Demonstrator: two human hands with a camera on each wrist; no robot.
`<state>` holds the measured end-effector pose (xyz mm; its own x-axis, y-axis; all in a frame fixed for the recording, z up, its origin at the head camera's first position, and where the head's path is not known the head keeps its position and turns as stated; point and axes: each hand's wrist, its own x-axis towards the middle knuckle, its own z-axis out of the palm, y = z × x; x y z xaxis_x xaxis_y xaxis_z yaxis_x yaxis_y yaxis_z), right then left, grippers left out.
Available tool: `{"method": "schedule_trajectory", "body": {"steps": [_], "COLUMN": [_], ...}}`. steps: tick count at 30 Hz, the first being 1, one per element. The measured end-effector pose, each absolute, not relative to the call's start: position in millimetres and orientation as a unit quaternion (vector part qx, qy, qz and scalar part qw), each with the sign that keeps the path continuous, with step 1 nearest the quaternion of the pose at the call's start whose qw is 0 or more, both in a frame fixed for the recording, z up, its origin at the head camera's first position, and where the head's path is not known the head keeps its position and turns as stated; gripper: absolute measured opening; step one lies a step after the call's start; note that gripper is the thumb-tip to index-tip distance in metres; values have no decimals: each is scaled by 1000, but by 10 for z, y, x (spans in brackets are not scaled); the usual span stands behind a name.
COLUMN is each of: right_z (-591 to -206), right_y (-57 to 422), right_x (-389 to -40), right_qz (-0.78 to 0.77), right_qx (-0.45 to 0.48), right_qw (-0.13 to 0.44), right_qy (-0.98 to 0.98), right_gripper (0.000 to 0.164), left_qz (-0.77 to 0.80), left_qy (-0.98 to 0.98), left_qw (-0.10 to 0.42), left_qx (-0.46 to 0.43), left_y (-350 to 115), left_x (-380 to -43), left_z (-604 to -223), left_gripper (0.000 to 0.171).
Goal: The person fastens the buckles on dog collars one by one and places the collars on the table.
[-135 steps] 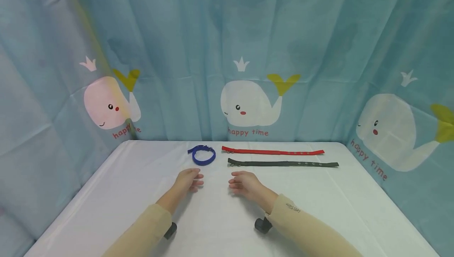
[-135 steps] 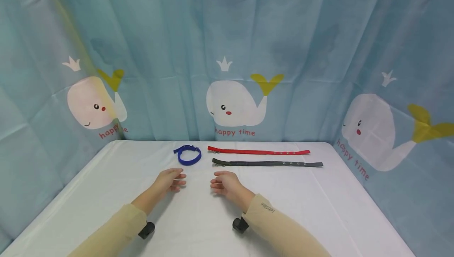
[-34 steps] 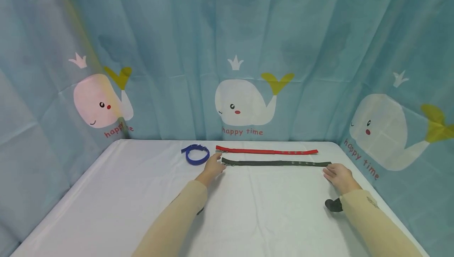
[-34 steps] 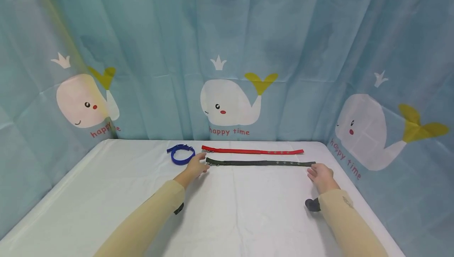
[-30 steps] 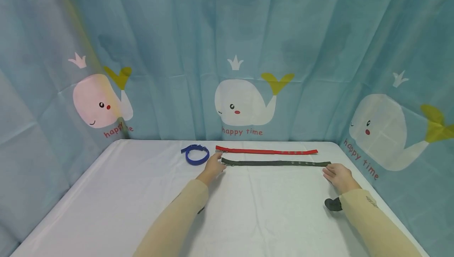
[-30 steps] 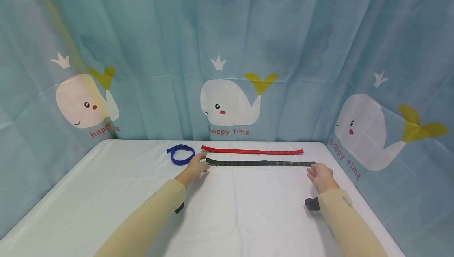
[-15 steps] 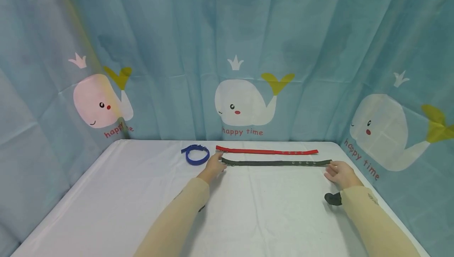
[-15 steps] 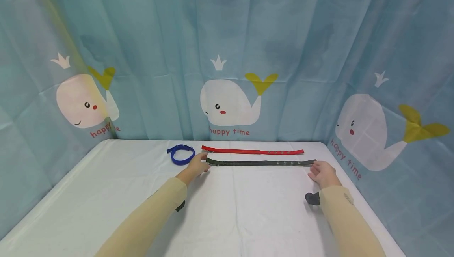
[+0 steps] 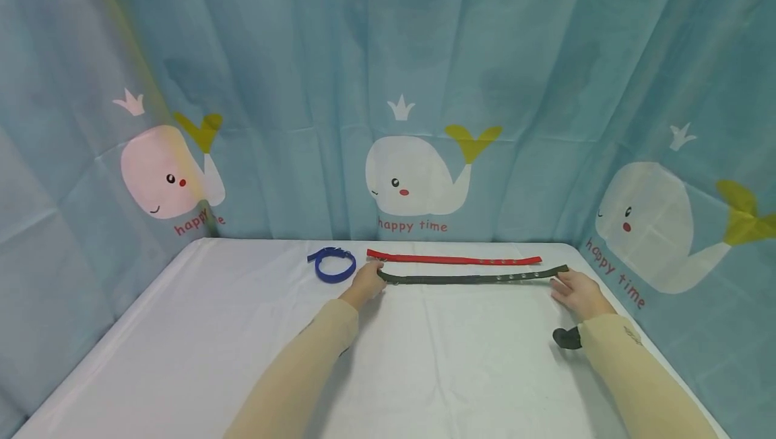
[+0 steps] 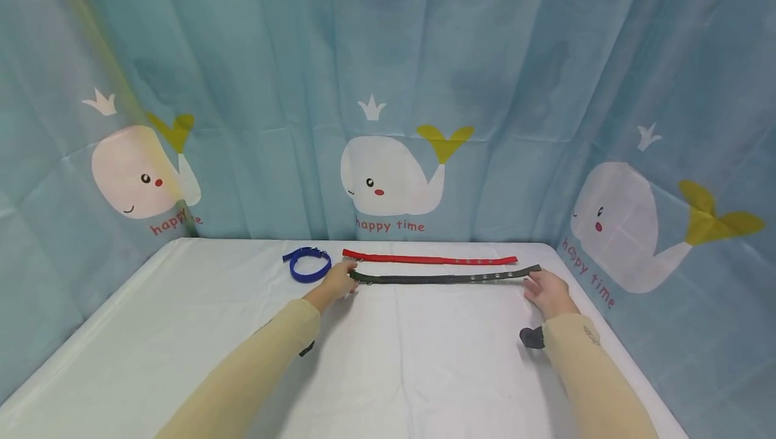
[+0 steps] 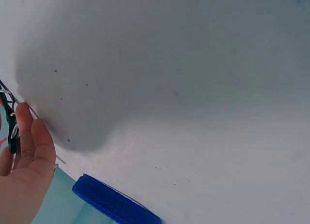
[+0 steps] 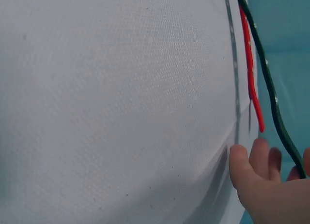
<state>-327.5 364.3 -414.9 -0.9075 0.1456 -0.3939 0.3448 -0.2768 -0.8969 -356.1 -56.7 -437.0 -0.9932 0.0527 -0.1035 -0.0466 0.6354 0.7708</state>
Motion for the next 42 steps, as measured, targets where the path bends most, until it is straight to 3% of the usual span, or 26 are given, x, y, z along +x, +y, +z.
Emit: {"method": "schedule_trajectory", "body": {"steps": [5,11,17,35,42], "right_z": [-4151,-4145,-4147,-4149,-4128], "right_y": [3573,3477,3425,3387,3394], "right_x": [-3313,-3369,-3406,-3501,-3499], "right_qz": [-809,-806,-791,-713,-729], "right_qx": [220,225,203,155,163], "right_qw": [65,49,30,-95,-114], "right_qy": [542,545,576,677,655], "right_gripper": [55,65,58,52,52], "left_qz": [391,381,378,449,519], "left_qy": [919,924,925,893,854], "left_qw": [42,36,34,-5,-33], "left_qx": [17,12,2,18,26], "left_y": [-559,-583,-611,-571,-534], "left_x": [-3557,-3537,-3568,-3566,-3555], "left_z": [-4392,-4431,-4433,-4400,-4337], "left_gripper": [45,40,39,37,32]}}
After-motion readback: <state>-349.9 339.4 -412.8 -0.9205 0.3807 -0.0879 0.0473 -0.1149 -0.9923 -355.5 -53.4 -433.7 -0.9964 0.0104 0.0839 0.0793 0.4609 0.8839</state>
